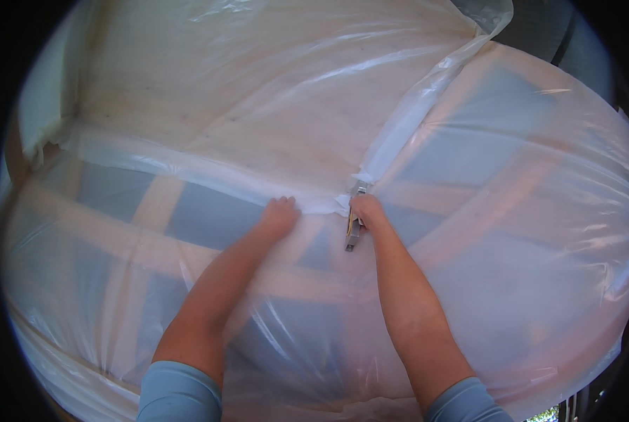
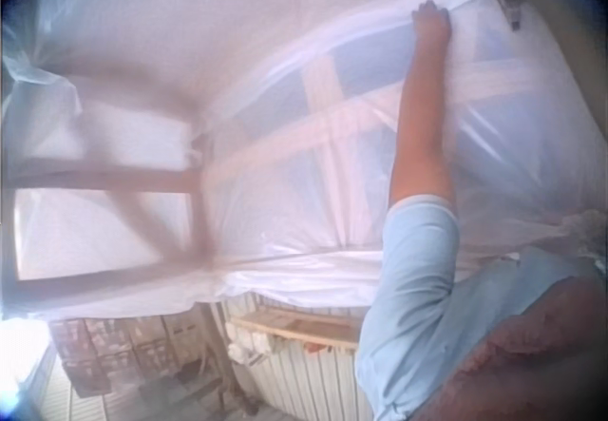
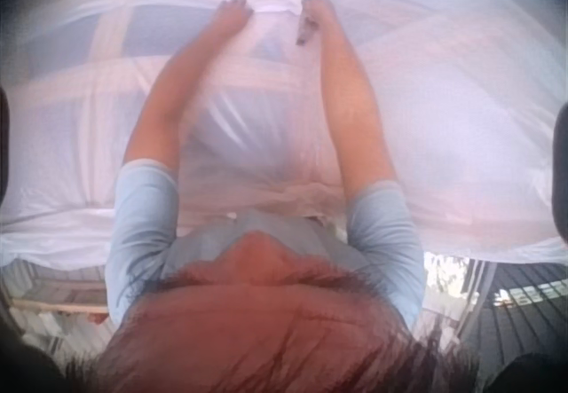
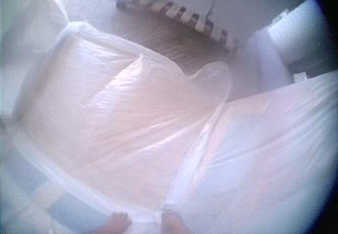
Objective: The person wraps a wooden chair frame with a large white plastic sheet, smoothing it over the seat and backrest. They use a staple gun to secure the plastic to the underside of the chair, then lift and reposition the chair to continue stapling along the edges.
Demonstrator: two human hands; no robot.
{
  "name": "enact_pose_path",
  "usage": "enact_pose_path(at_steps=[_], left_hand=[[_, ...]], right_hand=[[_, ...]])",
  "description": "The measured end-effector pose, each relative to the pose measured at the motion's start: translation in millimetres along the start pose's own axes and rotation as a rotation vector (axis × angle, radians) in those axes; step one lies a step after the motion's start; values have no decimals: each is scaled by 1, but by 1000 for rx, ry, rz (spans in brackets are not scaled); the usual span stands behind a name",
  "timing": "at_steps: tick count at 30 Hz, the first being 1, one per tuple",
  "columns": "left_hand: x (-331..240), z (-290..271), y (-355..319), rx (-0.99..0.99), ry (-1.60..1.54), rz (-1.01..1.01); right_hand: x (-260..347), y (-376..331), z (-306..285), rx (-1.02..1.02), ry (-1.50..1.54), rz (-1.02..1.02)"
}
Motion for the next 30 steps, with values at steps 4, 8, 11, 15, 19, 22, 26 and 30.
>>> enact_pose_path(at_steps=[4, 8, 11, 15, 19, 22, 26, 30], left_hand=[[-7, 6, 12, -16, -59, 11], [-32, 5, 20, -73, -65, 4], [-42, 5, 40, -21, -65, -50], [-31, 13, 47, -7, 12, -57], [-29, 22, 50, -31, 81, -4], [-41, 27, 54, -71, 119, 2], [-31, 36, 37, -73, 25, 24], [-8, 35, 23, -68, 22, 19]], right_hand=[[11, 1, -2, 159, -451, -353], [8, -20, -11, 270, 38, -23], [21, -25, -12, 327, 56, 29], [29, -10, 17, 367, 3, 120], [12, 12, 28, 393, 14, 228], [-1, 12, 17, 325, 30, 199], [6, 0, 39, 320, 46, 193], [17, 10, 74, 292, 35, -51]])
Point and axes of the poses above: each hand's wrist, its own y-axis towards the middle knuckle, its own z-axis out of the palm, x = y × z, the point moved 2 cm from there along y, towards the middle knuckle, and after that the axes turned 6 degrees about -x, right-handed, at the moved point
